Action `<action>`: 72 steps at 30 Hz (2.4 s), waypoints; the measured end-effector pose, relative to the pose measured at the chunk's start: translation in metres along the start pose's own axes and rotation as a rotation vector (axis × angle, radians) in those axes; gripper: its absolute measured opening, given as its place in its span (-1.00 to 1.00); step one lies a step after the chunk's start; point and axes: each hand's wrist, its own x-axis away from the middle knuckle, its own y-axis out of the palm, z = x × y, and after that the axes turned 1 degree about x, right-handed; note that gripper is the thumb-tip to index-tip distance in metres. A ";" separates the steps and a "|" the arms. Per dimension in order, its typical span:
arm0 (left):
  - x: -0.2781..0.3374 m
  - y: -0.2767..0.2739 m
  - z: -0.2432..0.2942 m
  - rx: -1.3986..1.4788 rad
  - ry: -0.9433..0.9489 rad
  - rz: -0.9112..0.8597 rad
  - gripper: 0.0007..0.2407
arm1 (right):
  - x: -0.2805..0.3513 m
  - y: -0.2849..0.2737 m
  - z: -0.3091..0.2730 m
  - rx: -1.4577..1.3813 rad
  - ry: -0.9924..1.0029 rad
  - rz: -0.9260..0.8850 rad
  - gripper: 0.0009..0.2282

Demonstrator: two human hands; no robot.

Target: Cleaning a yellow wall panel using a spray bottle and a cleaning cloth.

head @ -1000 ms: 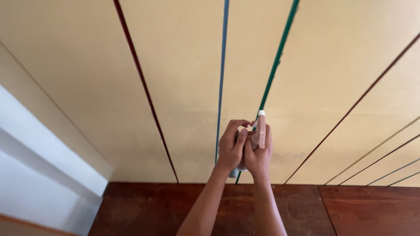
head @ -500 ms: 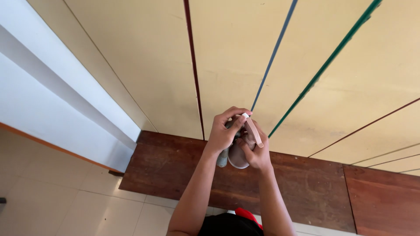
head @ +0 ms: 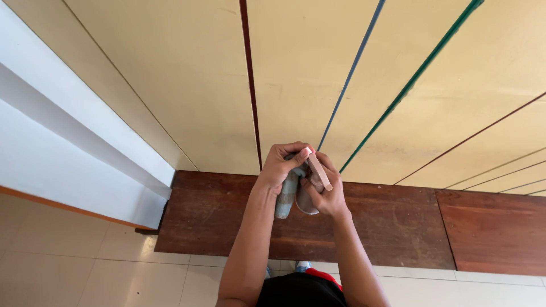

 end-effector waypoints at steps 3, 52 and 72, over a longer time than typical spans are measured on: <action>-0.003 -0.004 0.000 -0.016 -0.002 -0.016 -0.88 | 0.000 0.004 -0.001 0.029 0.006 0.005 -0.90; -0.002 0.105 -0.272 -0.751 -0.486 0.056 -0.48 | 0.155 -0.125 0.167 0.325 1.004 0.421 -0.75; 0.075 -0.073 -0.223 -0.881 -0.639 0.377 -0.48 | 0.173 0.085 0.203 0.248 0.949 -0.085 -0.62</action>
